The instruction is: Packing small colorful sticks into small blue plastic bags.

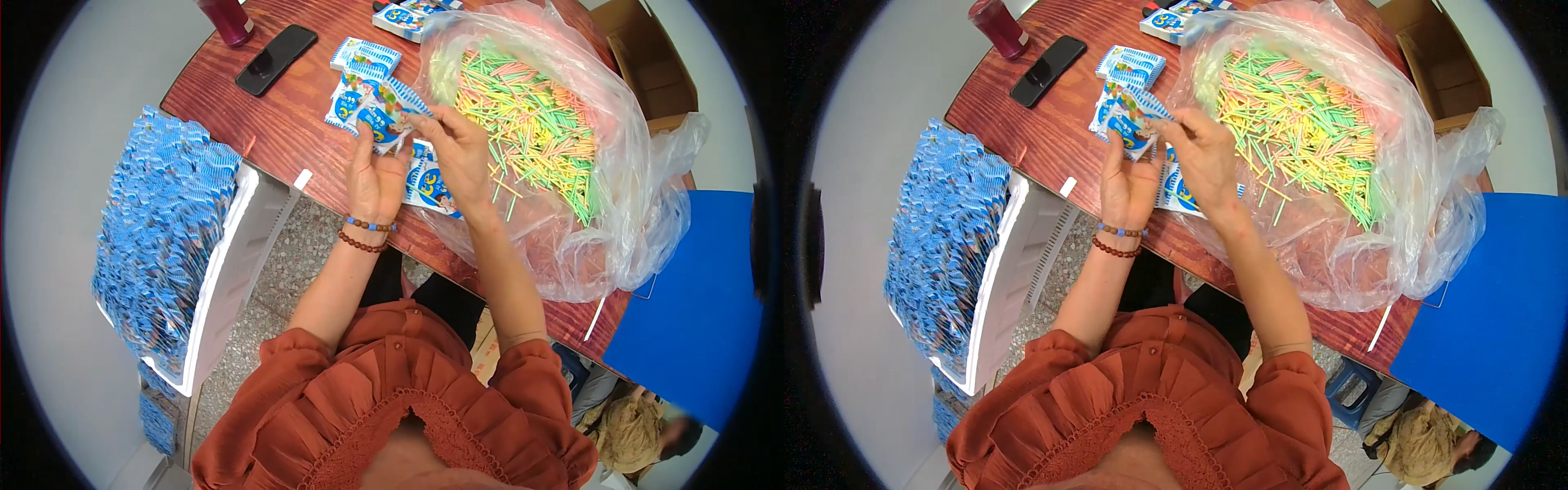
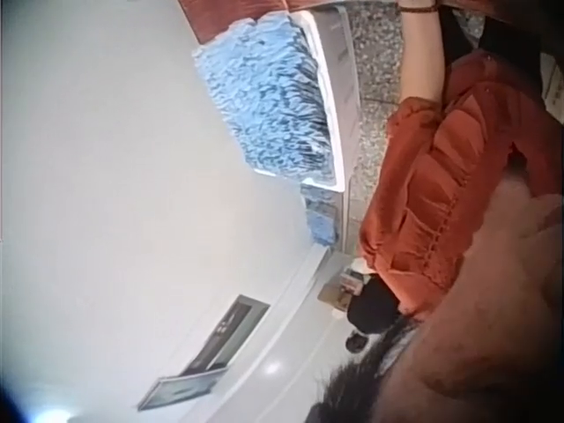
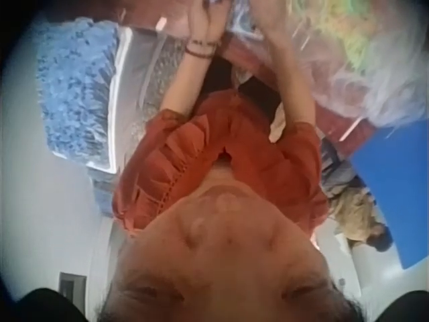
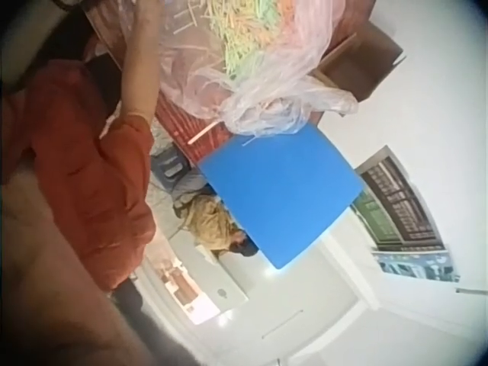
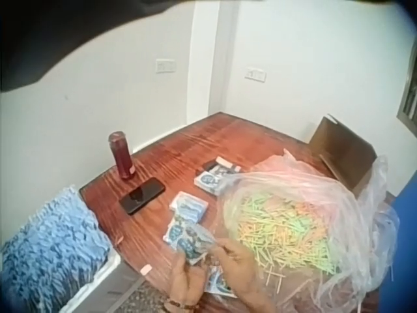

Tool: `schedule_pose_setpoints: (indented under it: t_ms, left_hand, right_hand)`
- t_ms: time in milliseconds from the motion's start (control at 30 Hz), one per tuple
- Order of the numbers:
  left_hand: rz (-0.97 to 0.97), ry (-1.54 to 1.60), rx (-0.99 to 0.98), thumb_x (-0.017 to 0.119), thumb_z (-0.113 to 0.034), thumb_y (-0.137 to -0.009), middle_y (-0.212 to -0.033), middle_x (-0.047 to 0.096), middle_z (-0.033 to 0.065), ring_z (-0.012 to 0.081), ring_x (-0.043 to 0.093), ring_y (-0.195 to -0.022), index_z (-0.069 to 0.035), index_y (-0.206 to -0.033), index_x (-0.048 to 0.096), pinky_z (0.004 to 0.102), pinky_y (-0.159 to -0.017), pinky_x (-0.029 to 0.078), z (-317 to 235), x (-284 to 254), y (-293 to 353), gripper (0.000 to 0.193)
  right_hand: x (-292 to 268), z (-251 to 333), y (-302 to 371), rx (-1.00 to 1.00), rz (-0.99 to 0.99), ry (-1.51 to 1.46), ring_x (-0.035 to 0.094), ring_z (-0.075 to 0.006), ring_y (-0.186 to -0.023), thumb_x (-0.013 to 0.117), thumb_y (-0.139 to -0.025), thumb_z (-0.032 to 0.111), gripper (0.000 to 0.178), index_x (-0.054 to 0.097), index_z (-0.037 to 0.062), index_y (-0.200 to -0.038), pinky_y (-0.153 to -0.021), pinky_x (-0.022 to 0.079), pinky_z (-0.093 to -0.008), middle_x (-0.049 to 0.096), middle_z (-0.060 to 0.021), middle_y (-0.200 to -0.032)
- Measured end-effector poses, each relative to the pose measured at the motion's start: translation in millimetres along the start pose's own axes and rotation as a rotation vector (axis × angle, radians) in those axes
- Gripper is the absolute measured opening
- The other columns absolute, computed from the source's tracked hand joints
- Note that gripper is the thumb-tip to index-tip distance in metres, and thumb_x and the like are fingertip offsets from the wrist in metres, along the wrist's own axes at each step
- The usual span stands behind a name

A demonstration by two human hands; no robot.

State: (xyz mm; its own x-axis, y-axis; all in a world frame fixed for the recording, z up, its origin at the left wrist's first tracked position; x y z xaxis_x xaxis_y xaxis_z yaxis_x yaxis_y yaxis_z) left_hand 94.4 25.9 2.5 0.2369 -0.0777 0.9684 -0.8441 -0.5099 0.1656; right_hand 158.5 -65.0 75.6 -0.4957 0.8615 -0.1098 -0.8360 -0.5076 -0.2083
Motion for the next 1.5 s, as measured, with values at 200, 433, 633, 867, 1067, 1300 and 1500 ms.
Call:
schedule_pose_setpoints:
  t_ms: [200,433,633,867,1067,1300,1500]
  left_hand:
    - [-0.03,-0.41,0.458,0.054,-0.015,-0.097,-0.121,0.058,0.0123,0.0209,0.057,-0.109,0.002,-0.125,0.05,0.0377,-0.097,0.045,-65.0,-13.3,4.6,0.033]
    - [-0.021,-1.693,0.589,0.064,-0.015,-0.087,-0.121,0.054,0.0155,0.0276,0.051,-0.11,0.001,-0.127,0.05,0.0374,-0.095,0.04,-69.1,-25.5,2.6,0.045]
    - [0.086,-1.749,0.636,0.063,-0.012,-0.086,-0.105,0.059,0.0144,0.0297,0.053,-0.1,-0.001,-0.115,0.058,0.0376,-0.09,0.04,-60.4,-6.7,21.2,0.031]
    - [0.261,-1.807,0.574,0.066,-0.01,-0.083,-0.094,0.061,0.0086,0.0255,0.052,-0.092,-0.003,-0.102,0.063,0.0364,-0.084,0.04,-36.6,11.3,26.8,0.02]
    - [0.51,-2.051,0.623,0.076,-0.022,-0.074,-0.092,0.058,0.0068,0.0263,0.048,-0.098,-0.008,-0.099,0.064,0.0404,-0.091,0.031,5.0,26.7,25.9,0.031]
    - [0.574,-2.158,0.567,0.08,-0.026,-0.069,-0.082,0.057,0.0038,0.0228,0.052,-0.086,-0.01,-0.089,0.06,0.04,-0.089,0.029,16.1,21.6,13.4,0.032]
    - [0.585,-2.057,0.578,0.078,-0.021,-0.073,-0.078,0.058,0.002,0.0206,0.053,-0.084,-0.009,-0.083,0.062,0.037,-0.084,0.03,10.9,19.5,2.0,0.022]
  right_hand:
    - [37.7,-32.6,-48.2,0.134,0.171,-0.032,0.059,-0.007,-0.061,0.063,-0.088,0.016,0.018,0.07,-0.0006,-0.09,-0.053,0.044,-0.0212,0.068,-0.0036,-0.073]
    - [46.6,-61.5,-74.4,0.187,0.161,0.402,0.061,-0.0113,-0.056,0.063,-0.086,0.022,0.021,0.069,0.0018,-0.088,-0.052,0.047,-0.0275,0.068,-0.008,-0.068]
    - [-1.0,-21.5,-31.5,-0.05,0.143,0.515,0.063,-0.0159,-0.07,0.06,-0.087,0.02,0.022,0.066,0.0009,-0.096,-0.064,0.049,-0.0306,0.068,-0.0104,-0.079]
    - [-19.8,-22.1,87.2,-0.123,0.337,0.904,0.064,-0.0266,-0.078,0.065,-0.082,0.017,0.019,0.063,0.0086,-0.099,-0.063,0.049,-0.0368,0.065,-0.0078,-0.088]
    - [-24.9,-42.0,91.8,-0.093,0.282,0.973,0.062,-0.0293,-0.076,0.064,-0.079,0.013,0.014,0.054,0.0097,-0.089,-0.062,0.048,-0.0427,0.058,-0.0082,-0.08]
    - [-53.5,-25.2,92.6,-0.041,0.306,0.876,0.062,-0.033,-0.074,0.059,-0.081,0.016,0.012,0.055,0.0097,-0.09,-0.063,0.048,-0.0438,0.061,-0.0108,-0.08]
    - [-150.4,-33.7,45.5,0.203,-0.072,1.015,0.064,-0.0308,-0.076,0.057,-0.085,0.023,0.022,0.058,0.007,-0.1,-0.069,0.049,-0.0413,0.066,-0.0124,-0.084]
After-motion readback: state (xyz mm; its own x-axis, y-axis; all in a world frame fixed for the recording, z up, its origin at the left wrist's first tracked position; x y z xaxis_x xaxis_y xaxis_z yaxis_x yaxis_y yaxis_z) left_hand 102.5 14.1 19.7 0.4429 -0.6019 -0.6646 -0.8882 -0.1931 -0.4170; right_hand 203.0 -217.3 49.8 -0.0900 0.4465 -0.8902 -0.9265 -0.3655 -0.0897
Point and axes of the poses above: each hand's wrist, its own y-axis away from the middle knuckle, its own x-axis out of the palm, z = x × y, the point moved 6 cm from there along -y, towards the middle knuckle
